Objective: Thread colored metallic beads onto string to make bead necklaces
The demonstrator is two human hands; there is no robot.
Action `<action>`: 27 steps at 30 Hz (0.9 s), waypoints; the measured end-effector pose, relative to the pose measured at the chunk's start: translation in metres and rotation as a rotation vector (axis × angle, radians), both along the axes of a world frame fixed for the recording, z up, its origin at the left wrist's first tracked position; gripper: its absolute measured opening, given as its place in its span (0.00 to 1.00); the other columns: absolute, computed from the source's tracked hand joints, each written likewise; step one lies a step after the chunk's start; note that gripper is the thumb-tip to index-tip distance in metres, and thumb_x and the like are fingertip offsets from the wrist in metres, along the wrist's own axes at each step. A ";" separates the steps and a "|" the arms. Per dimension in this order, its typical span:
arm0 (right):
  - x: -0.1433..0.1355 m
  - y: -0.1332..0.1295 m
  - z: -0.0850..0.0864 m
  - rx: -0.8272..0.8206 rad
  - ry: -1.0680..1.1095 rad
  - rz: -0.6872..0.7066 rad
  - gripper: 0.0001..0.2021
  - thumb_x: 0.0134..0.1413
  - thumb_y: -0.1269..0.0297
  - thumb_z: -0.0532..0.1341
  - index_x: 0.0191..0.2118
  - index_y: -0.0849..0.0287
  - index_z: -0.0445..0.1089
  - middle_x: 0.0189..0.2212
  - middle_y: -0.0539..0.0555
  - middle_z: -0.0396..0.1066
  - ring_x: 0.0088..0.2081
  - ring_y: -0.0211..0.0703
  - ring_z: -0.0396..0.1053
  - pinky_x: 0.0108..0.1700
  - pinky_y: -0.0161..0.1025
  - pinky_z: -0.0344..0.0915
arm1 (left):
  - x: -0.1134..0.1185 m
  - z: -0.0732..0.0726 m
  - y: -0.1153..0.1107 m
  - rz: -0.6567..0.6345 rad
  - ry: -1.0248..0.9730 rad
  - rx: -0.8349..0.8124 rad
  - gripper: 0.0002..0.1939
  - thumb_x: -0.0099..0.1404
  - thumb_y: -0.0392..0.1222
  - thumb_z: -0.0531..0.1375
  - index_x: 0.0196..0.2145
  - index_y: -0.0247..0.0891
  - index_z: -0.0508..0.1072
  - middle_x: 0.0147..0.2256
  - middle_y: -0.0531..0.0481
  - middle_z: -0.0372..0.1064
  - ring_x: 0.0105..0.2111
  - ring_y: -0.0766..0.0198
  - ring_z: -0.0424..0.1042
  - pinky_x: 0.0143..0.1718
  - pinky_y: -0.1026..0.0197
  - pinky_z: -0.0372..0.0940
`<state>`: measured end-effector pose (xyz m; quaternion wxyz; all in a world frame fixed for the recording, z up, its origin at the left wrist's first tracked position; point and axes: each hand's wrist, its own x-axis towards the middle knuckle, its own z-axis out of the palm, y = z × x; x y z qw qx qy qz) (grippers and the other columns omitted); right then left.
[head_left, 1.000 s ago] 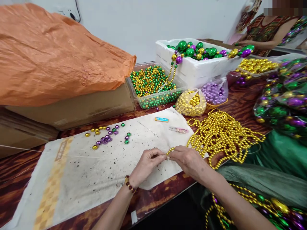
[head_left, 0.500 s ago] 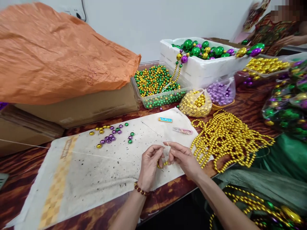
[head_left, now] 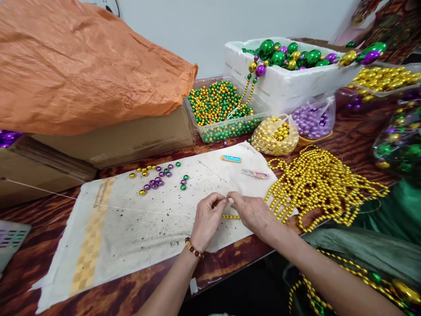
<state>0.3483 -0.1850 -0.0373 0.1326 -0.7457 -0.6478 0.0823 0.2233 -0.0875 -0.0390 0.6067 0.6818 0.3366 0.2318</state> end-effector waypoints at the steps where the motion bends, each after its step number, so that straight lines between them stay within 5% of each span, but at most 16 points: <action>1: 0.001 0.003 0.001 -0.006 -0.030 0.002 0.11 0.60 0.74 0.52 0.46 0.59 0.64 0.25 0.54 0.72 0.26 0.45 0.70 0.26 0.36 0.53 | -0.001 0.000 0.001 -0.001 0.016 0.021 0.09 0.61 0.41 0.58 0.25 0.37 0.73 0.23 0.54 0.64 0.25 0.68 0.59 0.28 0.65 0.53; 6: 0.003 0.013 0.004 0.064 0.061 0.004 0.11 0.58 0.79 0.51 0.39 0.60 0.67 0.35 0.58 0.73 0.36 0.46 0.70 0.33 0.37 0.61 | -0.004 -0.002 0.004 -0.003 -0.049 -0.235 0.09 0.60 0.41 0.58 0.24 0.36 0.70 0.19 0.57 0.56 0.20 0.71 0.52 0.23 0.66 0.48; 10: 0.002 0.015 -0.005 0.288 0.576 -0.045 0.11 0.61 0.74 0.52 0.43 0.58 0.70 0.51 0.57 0.67 0.52 0.44 0.65 0.52 0.41 0.61 | -0.009 -0.003 0.001 0.039 -0.119 -0.297 0.08 0.60 0.42 0.59 0.28 0.35 0.72 0.20 0.56 0.58 0.21 0.71 0.54 0.24 0.66 0.51; 15: -0.015 0.019 -0.012 0.379 1.100 -0.244 0.06 0.58 0.63 0.60 0.35 0.58 0.73 0.43 0.54 0.71 0.46 0.45 0.68 0.50 0.42 0.62 | -0.013 -0.004 -0.006 0.067 -0.103 -0.204 0.08 0.61 0.42 0.60 0.27 0.35 0.72 0.20 0.56 0.59 0.22 0.70 0.56 0.25 0.66 0.54; 21: -0.036 0.022 -0.008 0.524 1.227 -0.404 0.04 0.55 0.65 0.62 0.31 0.58 0.71 0.37 0.51 0.70 0.44 0.43 0.66 0.50 0.39 0.58 | -0.014 -0.006 -0.015 0.156 -0.206 -0.337 0.11 0.62 0.45 0.60 0.28 0.35 0.72 0.20 0.56 0.59 0.22 0.71 0.56 0.25 0.66 0.53; 27: -0.024 0.027 -0.006 0.668 1.693 -0.491 0.06 0.55 0.63 0.63 0.31 0.58 0.68 0.28 0.47 0.67 0.36 0.38 0.65 0.46 0.38 0.59 | -0.024 -0.005 -0.014 0.081 -0.179 -0.364 0.13 0.64 0.48 0.59 0.38 0.34 0.74 0.22 0.56 0.55 0.22 0.72 0.51 0.24 0.67 0.48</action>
